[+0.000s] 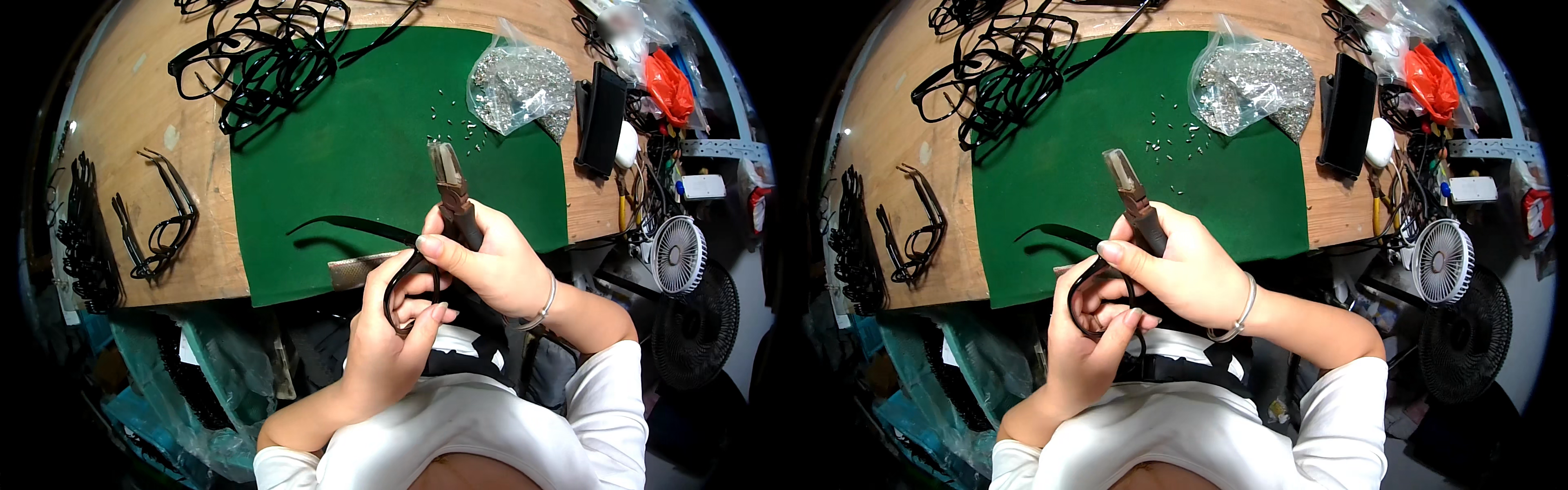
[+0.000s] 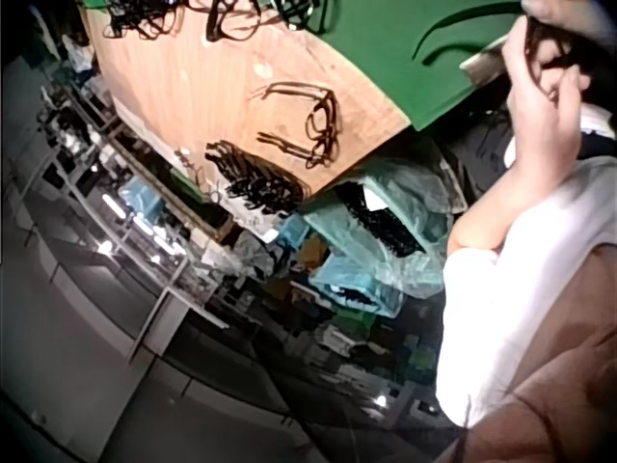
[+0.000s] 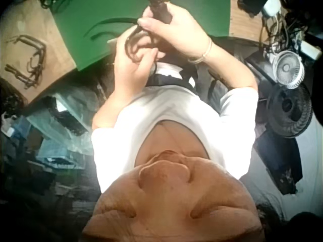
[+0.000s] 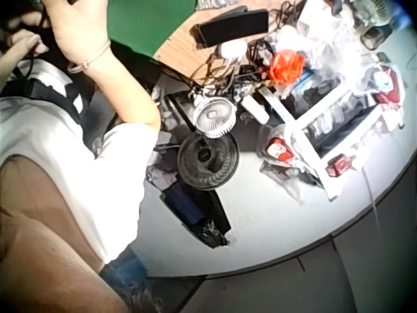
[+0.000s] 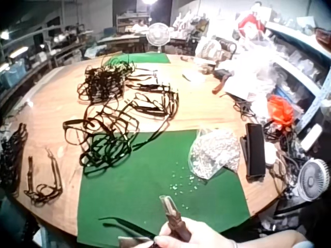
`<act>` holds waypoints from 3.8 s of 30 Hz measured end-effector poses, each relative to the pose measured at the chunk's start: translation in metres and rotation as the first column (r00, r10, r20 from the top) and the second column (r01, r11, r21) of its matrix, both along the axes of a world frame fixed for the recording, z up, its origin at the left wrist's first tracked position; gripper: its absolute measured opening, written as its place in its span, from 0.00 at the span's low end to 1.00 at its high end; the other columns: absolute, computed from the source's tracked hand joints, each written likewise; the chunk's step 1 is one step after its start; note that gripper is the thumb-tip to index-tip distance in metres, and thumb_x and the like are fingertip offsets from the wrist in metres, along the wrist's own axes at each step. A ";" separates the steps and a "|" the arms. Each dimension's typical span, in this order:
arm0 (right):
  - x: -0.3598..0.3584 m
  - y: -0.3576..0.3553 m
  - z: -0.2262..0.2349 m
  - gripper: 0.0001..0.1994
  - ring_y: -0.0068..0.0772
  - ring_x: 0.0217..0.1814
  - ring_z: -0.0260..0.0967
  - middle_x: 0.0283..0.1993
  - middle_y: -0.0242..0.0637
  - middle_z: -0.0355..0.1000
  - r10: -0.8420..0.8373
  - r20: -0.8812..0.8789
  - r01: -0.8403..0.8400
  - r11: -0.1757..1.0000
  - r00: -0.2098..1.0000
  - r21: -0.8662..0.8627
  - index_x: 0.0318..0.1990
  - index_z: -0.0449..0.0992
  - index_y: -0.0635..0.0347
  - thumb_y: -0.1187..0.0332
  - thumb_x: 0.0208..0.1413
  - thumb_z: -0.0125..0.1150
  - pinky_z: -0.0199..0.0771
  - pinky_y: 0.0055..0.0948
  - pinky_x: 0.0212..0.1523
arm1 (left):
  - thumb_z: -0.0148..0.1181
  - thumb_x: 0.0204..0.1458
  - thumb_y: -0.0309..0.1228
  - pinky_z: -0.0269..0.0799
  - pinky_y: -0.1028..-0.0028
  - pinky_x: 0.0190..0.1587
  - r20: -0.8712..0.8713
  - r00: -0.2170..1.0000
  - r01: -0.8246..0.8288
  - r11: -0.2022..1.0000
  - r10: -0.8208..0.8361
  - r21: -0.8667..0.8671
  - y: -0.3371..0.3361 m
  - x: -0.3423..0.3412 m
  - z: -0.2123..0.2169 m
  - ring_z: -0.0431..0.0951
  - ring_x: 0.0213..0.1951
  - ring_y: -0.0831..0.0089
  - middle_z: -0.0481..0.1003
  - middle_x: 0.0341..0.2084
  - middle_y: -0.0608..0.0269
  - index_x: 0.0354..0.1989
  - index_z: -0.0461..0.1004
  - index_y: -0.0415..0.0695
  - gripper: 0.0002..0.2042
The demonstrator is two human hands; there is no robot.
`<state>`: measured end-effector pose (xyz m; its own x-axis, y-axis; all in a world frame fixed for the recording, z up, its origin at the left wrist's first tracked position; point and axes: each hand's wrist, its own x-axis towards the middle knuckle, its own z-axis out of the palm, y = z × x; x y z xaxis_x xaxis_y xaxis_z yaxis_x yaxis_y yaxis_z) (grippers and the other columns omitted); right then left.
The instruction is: The person repeatedly picks up black eyeglass frames from a pile on a green mat and uses pliers to press or adjust the hinge area of each frame. After each adjustment, the frame is placed back on the mat. The process continues with multiple frames throughout the clip.
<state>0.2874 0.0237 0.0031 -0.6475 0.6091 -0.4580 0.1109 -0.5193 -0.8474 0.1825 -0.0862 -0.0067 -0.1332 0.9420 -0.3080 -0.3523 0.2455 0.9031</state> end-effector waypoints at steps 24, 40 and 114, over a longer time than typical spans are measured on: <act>-0.002 0.003 0.023 0.11 0.14 0.23 0.61 0.24 0.27 0.63 0.125 -0.002 -0.125 0.990 0.992 -0.063 0.33 0.63 0.61 0.64 0.53 0.54 0.63 0.15 0.23 | 0.45 0.48 0.14 0.71 0.79 0.35 0.274 0.958 0.109 0.992 -0.088 -0.062 0.000 -0.024 0.026 0.73 0.31 0.77 0.67 0.40 0.51 0.54 0.50 0.38 0.23; 0.032 0.019 0.028 0.16 0.25 0.29 0.64 0.26 0.37 0.66 0.549 0.266 -0.603 0.770 0.793 0.209 0.35 0.66 0.67 0.60 0.53 0.52 0.65 0.25 0.32 | 0.47 0.48 0.15 0.70 0.78 0.36 0.463 0.866 0.274 0.954 -0.189 -0.121 -0.007 -0.056 0.030 0.75 0.32 0.71 0.70 0.38 0.53 0.53 0.53 0.37 0.22; 0.041 0.018 -0.026 0.13 0.45 0.32 0.66 0.29 0.46 0.67 0.189 0.519 -0.509 0.629 0.834 0.587 0.34 0.68 0.64 0.63 0.47 0.56 0.66 0.34 0.33 | 0.41 0.56 0.36 0.68 0.79 0.28 -0.518 0.842 0.293 0.933 -0.149 0.208 0.142 -0.200 0.020 0.72 0.24 0.76 0.72 0.20 0.60 0.29 0.60 0.40 0.11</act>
